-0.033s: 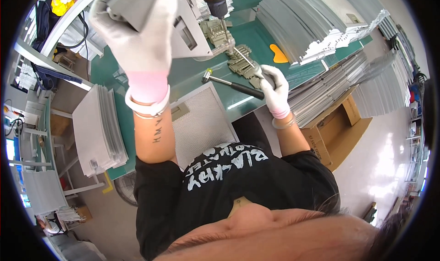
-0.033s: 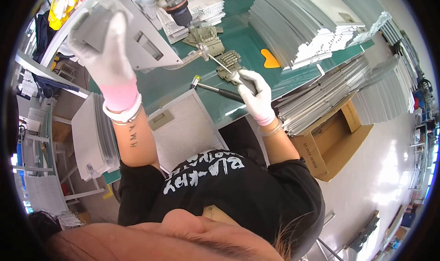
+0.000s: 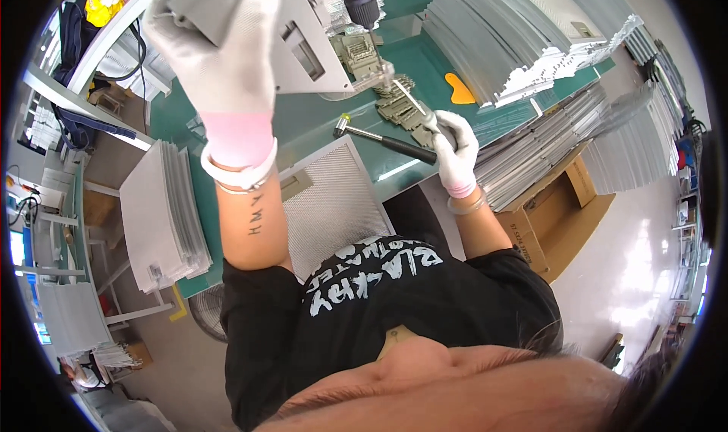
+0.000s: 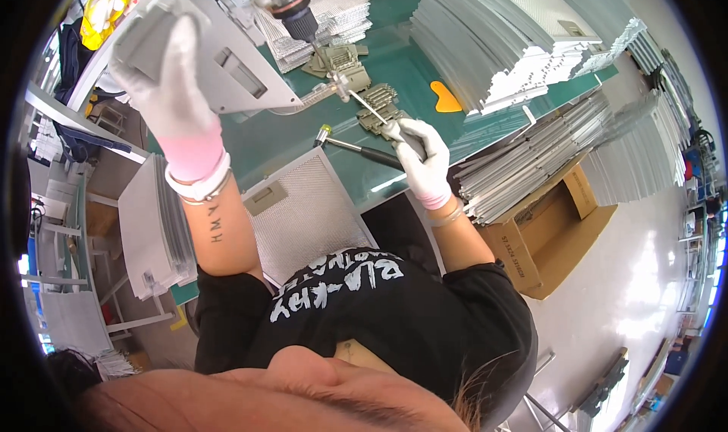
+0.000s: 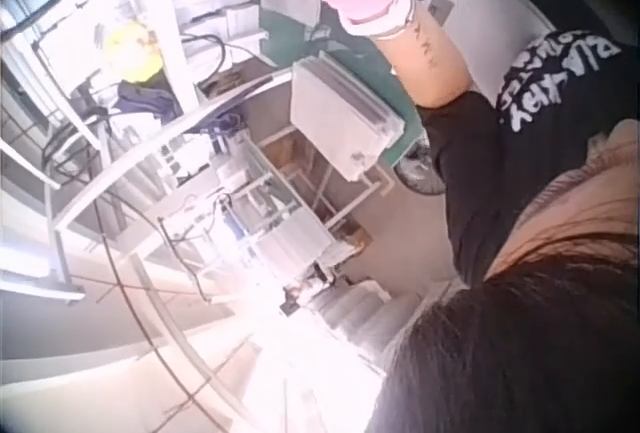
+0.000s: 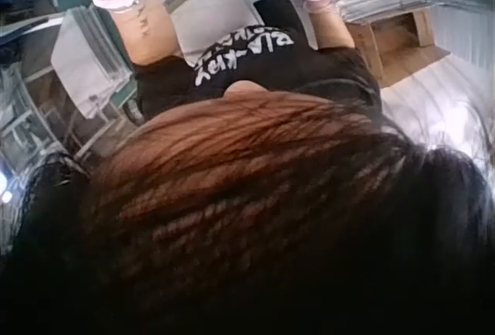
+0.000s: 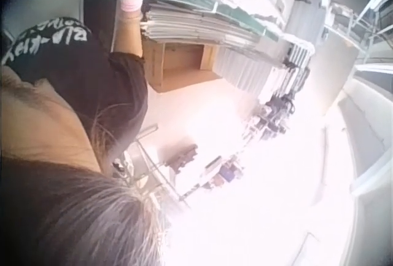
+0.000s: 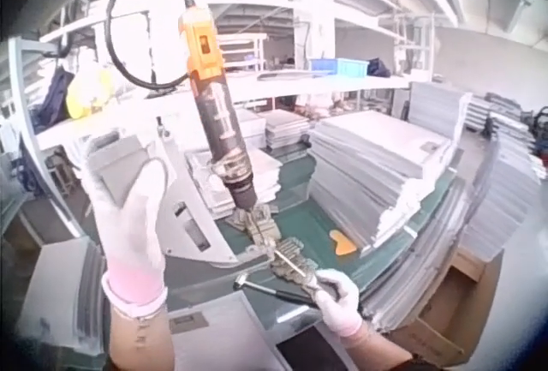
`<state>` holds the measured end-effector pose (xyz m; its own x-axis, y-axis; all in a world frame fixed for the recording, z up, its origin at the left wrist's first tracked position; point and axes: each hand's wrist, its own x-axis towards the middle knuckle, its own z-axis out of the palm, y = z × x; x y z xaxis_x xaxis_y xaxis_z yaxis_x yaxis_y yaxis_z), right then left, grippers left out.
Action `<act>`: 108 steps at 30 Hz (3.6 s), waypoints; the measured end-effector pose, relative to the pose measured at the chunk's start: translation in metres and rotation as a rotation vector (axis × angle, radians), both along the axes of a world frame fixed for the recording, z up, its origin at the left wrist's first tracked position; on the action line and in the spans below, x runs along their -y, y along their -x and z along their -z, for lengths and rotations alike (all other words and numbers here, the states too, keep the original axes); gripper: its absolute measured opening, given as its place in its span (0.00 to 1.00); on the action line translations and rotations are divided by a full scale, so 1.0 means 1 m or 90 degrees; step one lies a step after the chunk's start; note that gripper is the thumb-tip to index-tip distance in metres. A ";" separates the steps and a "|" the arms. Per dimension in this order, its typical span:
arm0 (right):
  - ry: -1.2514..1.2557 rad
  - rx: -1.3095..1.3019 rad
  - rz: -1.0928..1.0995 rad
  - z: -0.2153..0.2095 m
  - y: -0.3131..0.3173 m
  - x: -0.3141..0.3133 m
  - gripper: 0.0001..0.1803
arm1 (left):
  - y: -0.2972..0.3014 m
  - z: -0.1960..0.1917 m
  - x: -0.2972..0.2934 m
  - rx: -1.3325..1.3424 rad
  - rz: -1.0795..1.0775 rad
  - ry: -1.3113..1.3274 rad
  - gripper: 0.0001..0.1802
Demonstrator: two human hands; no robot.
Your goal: Assembling metal mesh filters by fitting components into frames and securing them with a mallet and electric screwdriver.
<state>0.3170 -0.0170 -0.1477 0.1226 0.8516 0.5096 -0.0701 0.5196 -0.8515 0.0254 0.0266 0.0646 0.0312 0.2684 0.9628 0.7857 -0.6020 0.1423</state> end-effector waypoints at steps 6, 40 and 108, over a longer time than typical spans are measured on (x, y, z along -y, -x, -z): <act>-0.118 -0.134 -0.069 0.012 0.017 0.020 0.21 | 0.010 -0.020 -0.003 -0.146 -0.099 -0.064 0.28; 0.121 -0.285 -0.389 -0.016 0.010 0.012 0.19 | 0.004 -0.031 0.010 -0.179 -0.158 -0.103 0.27; -0.063 0.190 -0.197 -0.054 0.051 0.007 0.11 | -0.005 -0.032 -0.007 -0.150 -0.108 -0.028 0.24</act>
<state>0.2656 -0.0242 -0.0938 -0.2956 0.7701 0.5653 0.0070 0.5935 -0.8048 0.0304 0.0340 0.0963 0.2135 0.2469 0.9452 0.8838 -0.4611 -0.0791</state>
